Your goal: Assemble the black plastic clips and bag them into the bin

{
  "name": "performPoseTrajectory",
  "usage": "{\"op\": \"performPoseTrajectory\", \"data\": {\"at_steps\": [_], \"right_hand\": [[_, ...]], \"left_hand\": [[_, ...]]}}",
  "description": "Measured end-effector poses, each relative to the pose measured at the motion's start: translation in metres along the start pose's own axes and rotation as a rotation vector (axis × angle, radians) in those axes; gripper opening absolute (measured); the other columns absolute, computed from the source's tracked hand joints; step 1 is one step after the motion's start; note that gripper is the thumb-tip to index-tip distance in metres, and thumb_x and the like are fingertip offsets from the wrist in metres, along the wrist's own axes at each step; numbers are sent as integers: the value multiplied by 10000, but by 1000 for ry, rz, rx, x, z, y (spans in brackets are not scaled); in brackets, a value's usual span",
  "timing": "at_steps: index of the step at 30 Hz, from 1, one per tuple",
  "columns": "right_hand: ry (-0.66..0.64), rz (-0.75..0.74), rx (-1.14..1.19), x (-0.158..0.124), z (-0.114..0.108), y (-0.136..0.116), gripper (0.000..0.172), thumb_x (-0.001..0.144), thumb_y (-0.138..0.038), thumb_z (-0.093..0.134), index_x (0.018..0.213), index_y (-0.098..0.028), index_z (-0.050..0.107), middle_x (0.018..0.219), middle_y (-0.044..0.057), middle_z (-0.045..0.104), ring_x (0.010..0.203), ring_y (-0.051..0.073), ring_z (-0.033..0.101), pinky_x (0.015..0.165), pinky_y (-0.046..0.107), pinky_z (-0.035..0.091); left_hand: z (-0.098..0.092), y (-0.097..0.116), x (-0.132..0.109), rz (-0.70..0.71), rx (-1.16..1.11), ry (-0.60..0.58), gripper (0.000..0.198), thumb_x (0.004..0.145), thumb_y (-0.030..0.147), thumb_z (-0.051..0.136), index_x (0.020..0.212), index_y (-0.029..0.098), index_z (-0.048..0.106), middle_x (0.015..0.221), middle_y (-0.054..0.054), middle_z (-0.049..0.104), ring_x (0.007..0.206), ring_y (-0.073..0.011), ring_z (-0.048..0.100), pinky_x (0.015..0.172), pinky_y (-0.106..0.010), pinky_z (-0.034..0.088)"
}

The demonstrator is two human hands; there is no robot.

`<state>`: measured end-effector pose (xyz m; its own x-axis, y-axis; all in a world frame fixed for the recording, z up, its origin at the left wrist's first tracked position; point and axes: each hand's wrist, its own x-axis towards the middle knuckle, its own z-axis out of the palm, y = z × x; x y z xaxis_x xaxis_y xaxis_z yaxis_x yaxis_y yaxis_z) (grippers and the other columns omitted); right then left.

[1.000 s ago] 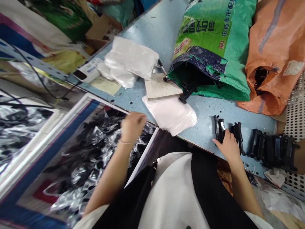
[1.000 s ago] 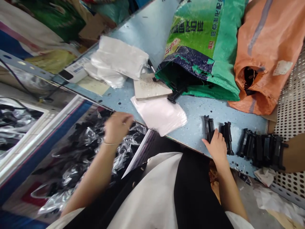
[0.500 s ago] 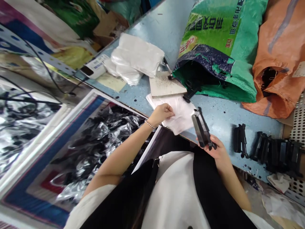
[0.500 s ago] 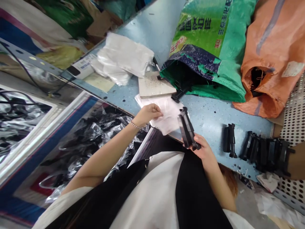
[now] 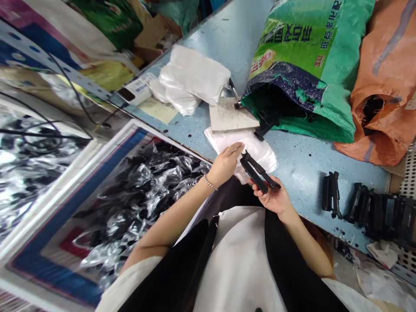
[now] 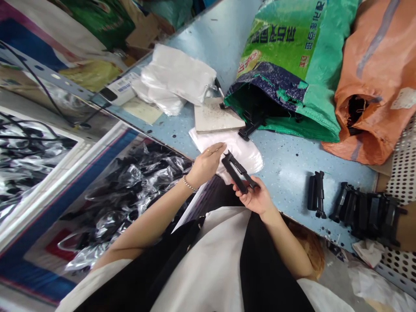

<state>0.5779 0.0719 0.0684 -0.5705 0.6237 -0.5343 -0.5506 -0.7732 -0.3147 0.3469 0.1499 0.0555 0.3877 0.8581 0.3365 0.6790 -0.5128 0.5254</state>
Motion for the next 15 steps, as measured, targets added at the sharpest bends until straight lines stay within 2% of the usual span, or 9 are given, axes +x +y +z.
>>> {"op": "performPoseTrajectory", "data": {"at_steps": [2,4,6,8,9,10,12,14,15], "right_hand": [[-9,-36,-24,7,4,-2,506,882,-584,605,1076,-127,700,891,72,731,690,124,626,529,206,563],[69,-177,-117,14,7,-2,432,853,-590,640,967,-178,702,844,42,720,704,136,636,564,226,580],[181,-329,-230,15,11,2,309,834,-532,696,866,-225,689,842,20,719,803,165,673,681,266,612],[225,-390,-357,6,17,8,204,810,-417,768,901,-245,707,949,18,739,1000,201,688,869,313,605],[200,-382,-428,-1,21,12,246,790,-356,802,995,-249,719,1058,24,741,1113,217,668,965,338,575],[152,-358,-497,-10,25,15,369,773,-310,825,1120,-256,711,1182,33,723,1206,228,636,1043,362,537],[24,-303,-630,-30,30,16,602,780,-294,832,1344,-275,625,1376,51,649,1297,240,595,1125,414,476],[-53,-274,-726,-52,28,10,634,839,-337,786,1433,-287,569,1453,69,602,1298,245,601,1137,450,461],[-31,-292,-788,-64,23,4,592,872,-359,753,1432,-287,576,1451,75,605,1278,246,613,1131,459,463]], "left_hand": [[-1,22,-9,123,-46,15,542,964,37,375,1485,130,494,1429,-185,604,1315,-258,607,1123,-432,529],[-2,46,-19,262,-146,-4,593,970,33,392,1550,160,405,1427,-174,606,1328,-238,601,1111,-395,543],[0,65,-29,350,-253,-53,668,958,20,407,1598,189,312,1444,-166,591,1350,-227,586,1106,-375,550],[3,77,-36,359,-311,-98,727,937,34,443,1621,177,243,1475,-192,553,1381,-255,560,1105,-411,553],[2,81,-38,355,-320,-109,732,928,54,471,1617,167,250,1466,-204,553,1376,-276,563,1094,-441,560],[0,83,-39,343,-324,-107,708,926,79,504,1597,167,298,1431,-203,578,1346,-288,586,1074,-460,571],[-16,86,-43,277,-346,-83,571,937,143,571,1495,199,467,1299,-162,665,1221,-271,664,1015,-445,601],[-46,82,-52,145,-375,-83,389,953,215,612,1341,251,613,1169,-104,724,1088,-231,714,961,-388,617],[-64,74,-58,56,-373,-101,328,954,263,627,1282,270,651,1141,-84,737,1051,-222,722,942,-368,619]]}}
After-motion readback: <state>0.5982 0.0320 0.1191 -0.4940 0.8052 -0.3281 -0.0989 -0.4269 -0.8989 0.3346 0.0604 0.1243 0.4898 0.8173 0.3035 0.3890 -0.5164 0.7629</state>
